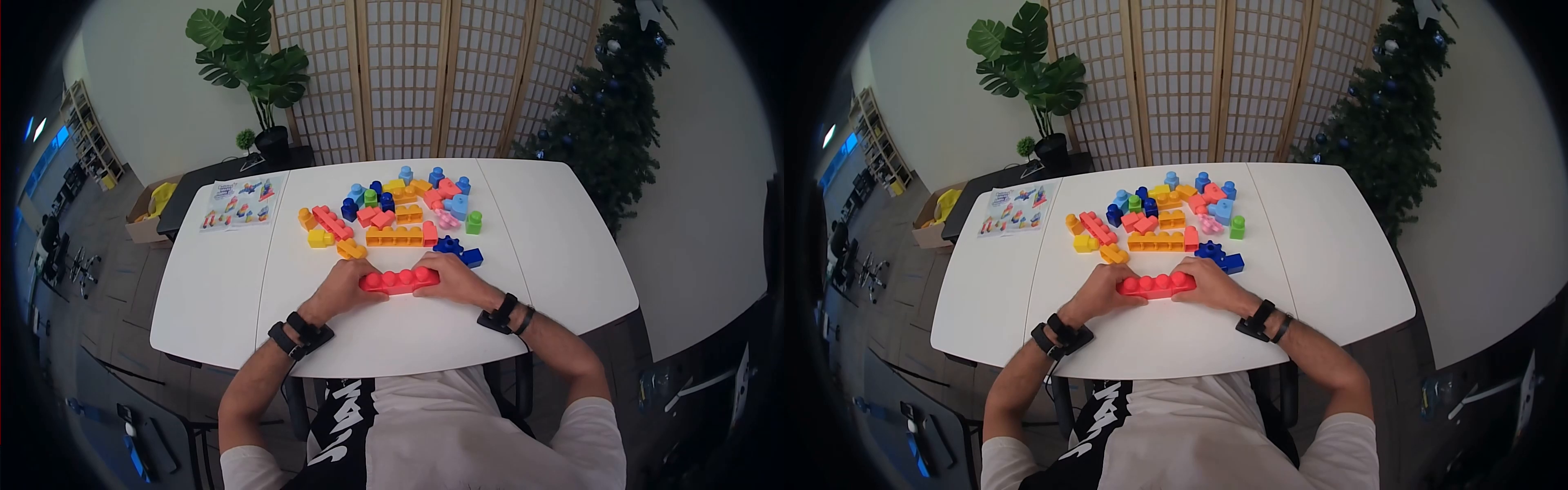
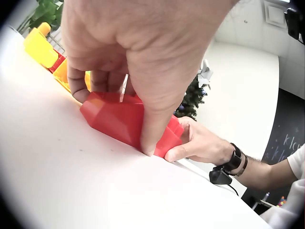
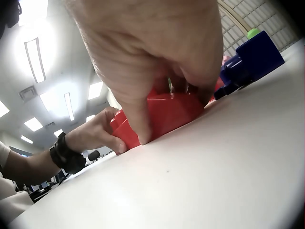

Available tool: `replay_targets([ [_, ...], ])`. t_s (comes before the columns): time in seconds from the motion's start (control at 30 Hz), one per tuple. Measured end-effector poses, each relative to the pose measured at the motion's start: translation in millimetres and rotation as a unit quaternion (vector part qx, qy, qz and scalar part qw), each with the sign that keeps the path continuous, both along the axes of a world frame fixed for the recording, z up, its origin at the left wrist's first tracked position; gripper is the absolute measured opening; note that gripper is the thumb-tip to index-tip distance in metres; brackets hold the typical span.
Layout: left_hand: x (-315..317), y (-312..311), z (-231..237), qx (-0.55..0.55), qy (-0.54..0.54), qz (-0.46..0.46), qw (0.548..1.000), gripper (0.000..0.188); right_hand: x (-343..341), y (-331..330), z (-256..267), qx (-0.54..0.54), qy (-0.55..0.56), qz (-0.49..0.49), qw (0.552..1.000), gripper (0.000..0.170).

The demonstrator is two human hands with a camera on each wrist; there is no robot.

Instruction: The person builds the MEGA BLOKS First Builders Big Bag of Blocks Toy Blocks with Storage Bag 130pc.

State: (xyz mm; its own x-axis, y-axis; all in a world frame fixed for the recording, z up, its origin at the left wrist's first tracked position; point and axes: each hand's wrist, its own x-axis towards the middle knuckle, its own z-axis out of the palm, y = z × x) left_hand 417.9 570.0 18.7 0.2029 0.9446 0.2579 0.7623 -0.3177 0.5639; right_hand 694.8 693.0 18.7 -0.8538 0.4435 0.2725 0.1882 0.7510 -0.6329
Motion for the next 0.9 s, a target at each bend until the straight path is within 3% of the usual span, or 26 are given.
replay_targets([
  [0.17,3.3,-2.2,8.1,-0.021,0.020,0.012,0.999,0.046,-2.2,0.2,-2.0,0.001,-0.002,0.001,1.000,0.048],
  [0.27,2.7,-3.3,14.6,-0.031,0.011,0.012,0.999,0.059,-3.2,-7.1,15.4,0.028,0.033,0.016,0.999,0.048],
  [0.33,3.6,-8.6,26.5,-0.041,0.015,0.020,0.999,0.074,-6.5,-7.4,31.4,-0.033,0.053,-0.071,0.996,0.048],
  [0.43,4.9,-15.0,43.3,-0.022,0.021,0.026,0.999,0.083,-11.3,19.6,45.5,-0.045,0.061,-0.087,0.993,0.045],
  [0.63,-9.3,-20.9,41.1,-0.041,0.043,0.019,0.998,0.070,-27.0,62.1,34.0,0.039,-0.003,-0.106,0.994,0.039],
  [0.7,-9.0,-21.4,33.9,-0.046,0.051,0.020,0.997,0.065,-34.0,71.5,19.9,0.124,-0.031,-0.107,0.986,0.040],
  [0.8,-4.2,-20.9,29.3,-0.052,0.044,0.015,0.998,0.058,-47.6,88.5,1.0,0.143,-0.087,-0.095,0.981,0.040],
  [0.9,-1.5,-17.1,25.7,-0.047,0.026,0.001,0.999,0.054,-49.8,76.2,16.4,0.130,-0.146,-0.108,0.975,0.039],
])
